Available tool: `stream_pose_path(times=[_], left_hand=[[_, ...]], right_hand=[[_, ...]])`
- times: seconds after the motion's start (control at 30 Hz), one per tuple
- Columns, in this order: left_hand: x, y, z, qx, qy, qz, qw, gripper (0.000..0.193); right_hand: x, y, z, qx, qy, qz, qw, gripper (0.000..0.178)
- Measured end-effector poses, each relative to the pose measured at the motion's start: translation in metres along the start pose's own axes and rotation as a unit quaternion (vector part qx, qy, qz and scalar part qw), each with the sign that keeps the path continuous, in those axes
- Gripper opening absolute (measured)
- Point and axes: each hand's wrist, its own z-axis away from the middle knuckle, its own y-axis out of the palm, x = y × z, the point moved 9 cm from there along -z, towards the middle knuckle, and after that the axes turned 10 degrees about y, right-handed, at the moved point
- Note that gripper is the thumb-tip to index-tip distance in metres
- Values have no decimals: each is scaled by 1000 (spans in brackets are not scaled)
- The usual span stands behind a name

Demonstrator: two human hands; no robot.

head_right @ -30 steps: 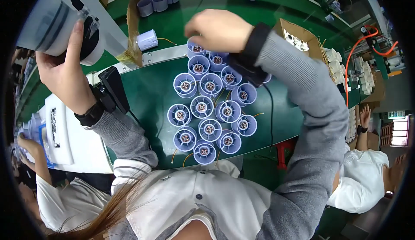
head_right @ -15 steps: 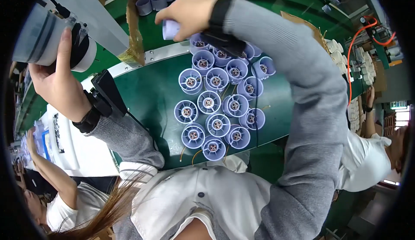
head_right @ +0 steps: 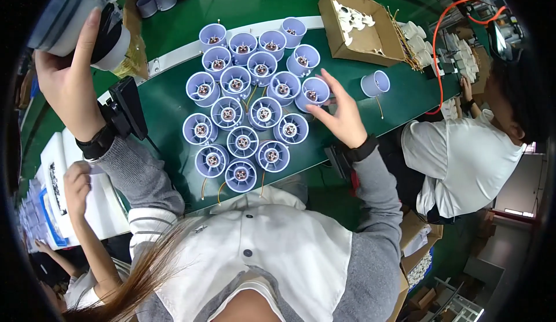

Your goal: The person picks up a fan blade from a box, aligns it with a motor inside a housing, and presses it into place. They repeat this process for several units, occasionally moving completed housings aside on the green work surface.

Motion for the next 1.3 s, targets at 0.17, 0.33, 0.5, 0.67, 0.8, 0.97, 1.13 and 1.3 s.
stream_pose_path(times=[0.17,0.33,0.5,0.67,0.8,0.97,1.13,1.3], left_hand=[[-8,20,8,2,66,-1,998,53],[-40,25,9,-21,48,-5,999,55],[-37,17,9,19,22,-39,999,54],[-34,14,9,-3,20,-55,998,54],[-32,18,3,30,-4,-94,995,52],[-27,8,-1,46,-17,-56,997,50],[-24,6,-1,24,-15,-11,1000,47],[-26,-2,-8,-4,-37,-13,999,46]], right_hand=[[15,15,39,0,-117,-130,985,111],[34,43,35,-13,-200,-12,980,125],[40,42,29,-26,-217,-13,976,120],[-30,-86,16,-375,-109,96,916,65],[-89,-116,-9,-321,9,151,935,45],[-40,-59,-15,-127,-40,51,990,31],[48,-41,-20,7,-207,22,978,32],[75,-33,-116,27,-240,176,954,47]])
